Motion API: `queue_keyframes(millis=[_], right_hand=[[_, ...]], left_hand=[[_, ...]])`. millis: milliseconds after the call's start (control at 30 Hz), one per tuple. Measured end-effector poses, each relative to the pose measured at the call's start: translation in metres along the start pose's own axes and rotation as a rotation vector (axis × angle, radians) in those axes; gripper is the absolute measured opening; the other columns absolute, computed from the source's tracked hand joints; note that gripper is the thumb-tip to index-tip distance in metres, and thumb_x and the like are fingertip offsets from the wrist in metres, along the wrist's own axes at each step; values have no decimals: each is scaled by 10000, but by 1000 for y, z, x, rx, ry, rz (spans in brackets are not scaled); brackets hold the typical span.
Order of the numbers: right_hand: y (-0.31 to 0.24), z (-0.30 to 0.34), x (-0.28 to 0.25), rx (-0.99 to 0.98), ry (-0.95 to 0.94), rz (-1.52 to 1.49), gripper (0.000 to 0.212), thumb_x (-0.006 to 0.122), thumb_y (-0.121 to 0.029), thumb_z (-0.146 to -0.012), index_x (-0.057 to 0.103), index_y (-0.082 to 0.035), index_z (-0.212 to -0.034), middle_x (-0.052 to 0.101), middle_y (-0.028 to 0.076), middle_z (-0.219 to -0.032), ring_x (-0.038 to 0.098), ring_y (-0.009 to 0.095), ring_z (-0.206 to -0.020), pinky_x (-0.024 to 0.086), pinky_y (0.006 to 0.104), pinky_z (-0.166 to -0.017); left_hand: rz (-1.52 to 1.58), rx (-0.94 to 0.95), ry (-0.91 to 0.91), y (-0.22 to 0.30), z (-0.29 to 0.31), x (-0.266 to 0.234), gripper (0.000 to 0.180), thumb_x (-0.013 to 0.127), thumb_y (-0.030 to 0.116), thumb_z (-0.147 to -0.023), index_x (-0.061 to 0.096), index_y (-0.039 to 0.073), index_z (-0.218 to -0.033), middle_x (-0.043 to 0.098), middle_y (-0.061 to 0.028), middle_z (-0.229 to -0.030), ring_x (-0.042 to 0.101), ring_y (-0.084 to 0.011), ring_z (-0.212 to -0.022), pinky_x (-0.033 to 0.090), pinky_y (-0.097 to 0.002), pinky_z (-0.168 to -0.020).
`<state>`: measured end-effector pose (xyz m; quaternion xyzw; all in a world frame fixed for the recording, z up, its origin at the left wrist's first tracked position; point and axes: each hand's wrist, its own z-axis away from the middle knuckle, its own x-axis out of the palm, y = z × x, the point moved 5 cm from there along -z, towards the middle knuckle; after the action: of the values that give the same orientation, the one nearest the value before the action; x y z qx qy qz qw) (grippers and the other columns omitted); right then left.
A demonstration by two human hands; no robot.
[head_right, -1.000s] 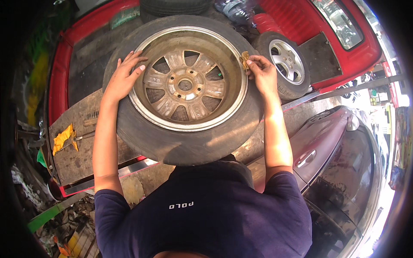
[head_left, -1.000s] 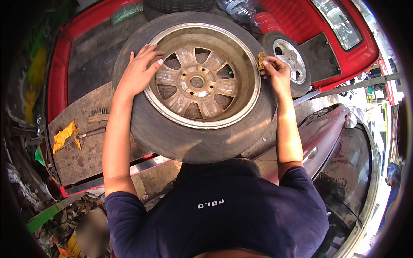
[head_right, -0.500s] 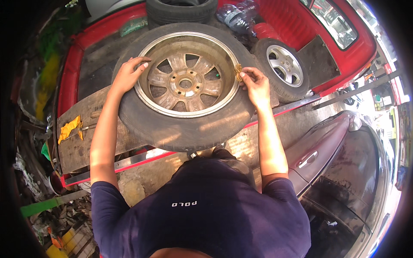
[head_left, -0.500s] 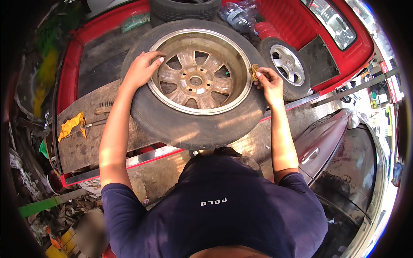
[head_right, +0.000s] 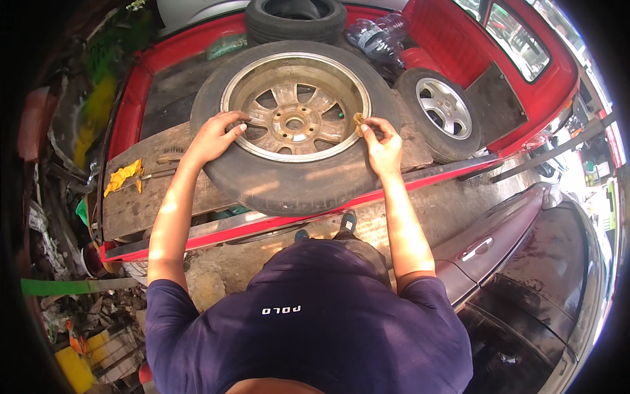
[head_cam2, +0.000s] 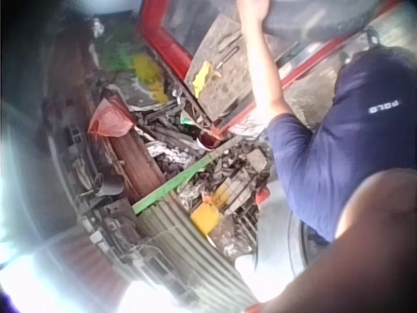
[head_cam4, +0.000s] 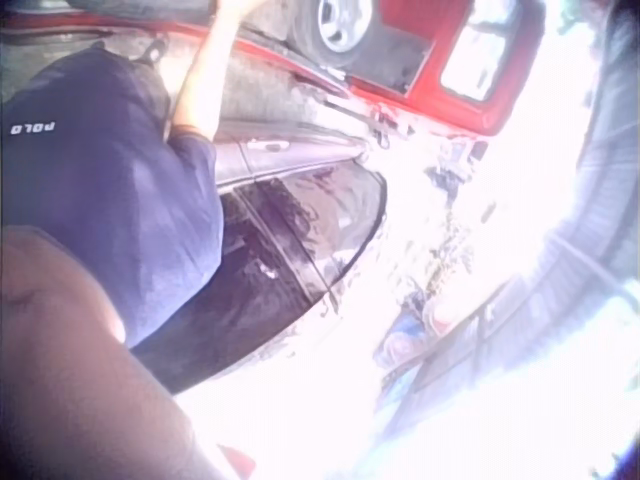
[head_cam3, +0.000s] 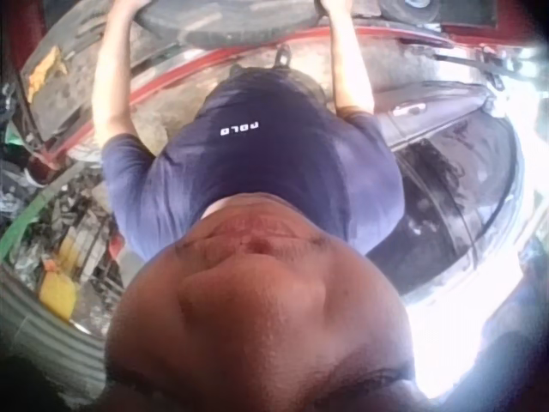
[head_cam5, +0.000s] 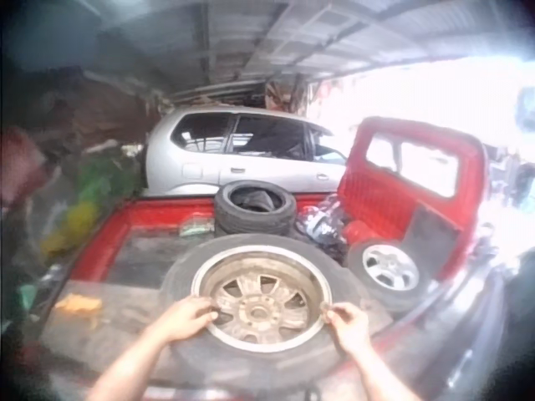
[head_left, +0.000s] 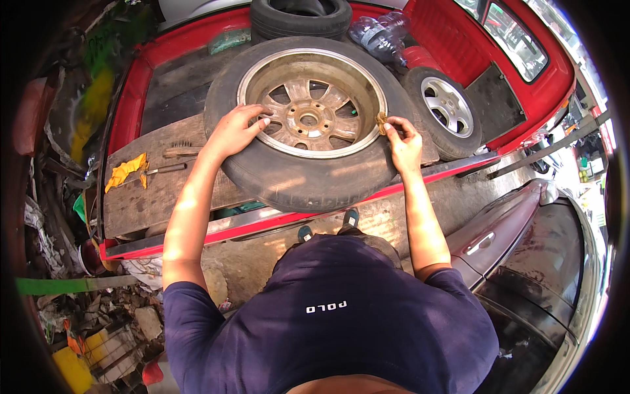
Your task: The person scrubs the inner rim and spokes of a car wheel with a small brush and a yellow cloth. The person repeatedly wipes and scrubs different sections of the wheel while rotating it on a workbench.
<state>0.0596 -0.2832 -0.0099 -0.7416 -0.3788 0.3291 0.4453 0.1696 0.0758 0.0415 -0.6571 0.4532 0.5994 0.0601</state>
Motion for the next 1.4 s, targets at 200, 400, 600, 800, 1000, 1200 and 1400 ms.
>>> queue_keyframes(millis=[200, 400, 600, 800, 1000, 1200, 1400], right_hand=[[-28, 34, 17, -423, -36, 377, 135, 703, -93, -851, 670, -38, -969, 673, 117, -1052, 595, 318, -1107, 436, 437, -1001], [-40, 70, 24, -502, -73, 362, 153, 683, -32, -850, 650, -62, -996, 651, 111, -1072, 552, 356, -1182, 375, 491, -1114], [-40, 88, 28, -540, -67, 357, 155, 670, -19, -850, 650, -61, -998, 639, 109, -1090, 545, 359, -1189, 379, 498, -1103], [-32, 91, 33, -582, 16, 351, 181, 686, -52, -826, 661, -82, -1002, 651, 91, -1077, 541, 368, -1188, 404, 478, -1058], [-31, 90, 32, -630, 76, 372, 131, 678, -97, -856, 678, -74, -985, 672, 102, -998, 554, 367, -1176, 408, 459, -1045], [-23, 86, 30, -679, 82, 340, 131, 681, -72, -819, 673, -98, -947, 668, 53, -954, 584, 323, -1137, 325, 581, -1097], [7, 47, 5, -721, 70, 236, 152, 692, -52, -792, 668, -91, -937, 679, 63, -926, 601, 329, -1097, 319, 583, -1109]], left_hand=[[-57, -48, -58, 24, 23, 2, 380, 594, 290, -957, 626, 79, -1272, 604, -129, -1333, 484, -296, -1320, 294, -488, -1153], [-166, -27, -70, 49, 45, 15, 488, 572, 368, -972, 551, 91, -1373, 510, -132, -1462, 312, -294, -1476, 84, -572, -1225], [-275, -68, -107, 56, 56, 37, 567, 478, 491, -987, 542, 105, -1398, 513, -121, -1464, 356, -284, -1446, 141, -538, -1219], [-334, -136, -143, 65, 45, 39, 511, 486, 468, -977, 612, 121, -1330, 584, -98, -1393, 418, -282, -1394, 222, -508, -1181], [-397, -200, -172, 71, 34, 39, 478, 459, 457, -985, 678, 93, -1202, 644, -104, -1299, 509, -260, -1310, 205, -546, -1175], [-331, -239, -141, 62, 31, 46, 490, 445, 455, -977, 668, 92, -1220, 650, -131, -1267, 537, -252, -1284, 170, -598, -1181], [-363, -292, -74, 85, 17, 70, 480, 411, 334, -914, 639, 30, -1206, 627, -163, -1283, 513, -264, -1302, 142, -631, -1194]])
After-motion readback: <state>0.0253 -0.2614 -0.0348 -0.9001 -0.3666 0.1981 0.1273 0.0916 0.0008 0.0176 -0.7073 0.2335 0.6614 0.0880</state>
